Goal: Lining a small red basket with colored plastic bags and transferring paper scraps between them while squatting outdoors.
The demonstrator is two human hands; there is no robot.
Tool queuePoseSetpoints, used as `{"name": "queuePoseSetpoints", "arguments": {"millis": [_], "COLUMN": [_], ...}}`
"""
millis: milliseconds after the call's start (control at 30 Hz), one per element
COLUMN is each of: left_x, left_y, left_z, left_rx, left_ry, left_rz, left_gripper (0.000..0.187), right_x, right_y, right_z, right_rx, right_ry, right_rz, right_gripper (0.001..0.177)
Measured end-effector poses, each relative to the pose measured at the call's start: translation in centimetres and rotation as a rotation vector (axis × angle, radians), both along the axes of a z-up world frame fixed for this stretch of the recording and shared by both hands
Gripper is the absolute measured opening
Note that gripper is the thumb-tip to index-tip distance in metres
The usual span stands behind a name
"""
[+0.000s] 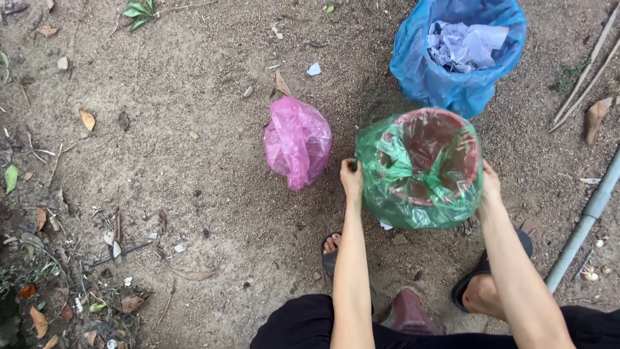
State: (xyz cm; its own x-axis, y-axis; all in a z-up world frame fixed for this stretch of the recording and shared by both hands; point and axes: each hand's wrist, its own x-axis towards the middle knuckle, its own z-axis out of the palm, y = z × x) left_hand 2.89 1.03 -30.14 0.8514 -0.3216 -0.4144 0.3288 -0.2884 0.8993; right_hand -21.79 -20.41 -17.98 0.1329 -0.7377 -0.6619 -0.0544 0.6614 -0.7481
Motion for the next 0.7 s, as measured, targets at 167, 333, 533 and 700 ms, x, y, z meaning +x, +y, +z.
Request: {"name": "queuePoseSetpoints", "arguments": {"millis": [167, 333, 533, 700], "left_x": [4.6, 7.6, 1.7, 0.7], "left_y": [0.0, -1.3, -5.6, -4.4], "left_z": [9.6, 19.0, 26.3, 21.1], "left_rx": [0.063, 0.291, 0.185, 0.229], "left_ry": [0.162, -0.576, -0.725, -0.522], "left_rz": [0.002, 0.083, -0.491, -0.541], "left_gripper": [0.043, 0.052, 0.076, 0.087], "right_x": [-1.9, -1.7, 7.3, 5.0], "right_y": [-3.2, -4.7, 4.0, 2.9], "right_z": [-1.4, 4.0, 14.1, 7.8], "right_rx": [-0.056, -0.634, -0.545, -0.823], "right_ry": [-0.075, 0.166, 0.535, 0.39], "right_rz": [-0.081, 0.172, 0.699, 0.62], "right_gripper": [0.041, 0.044, 0.074, 0.067]}}
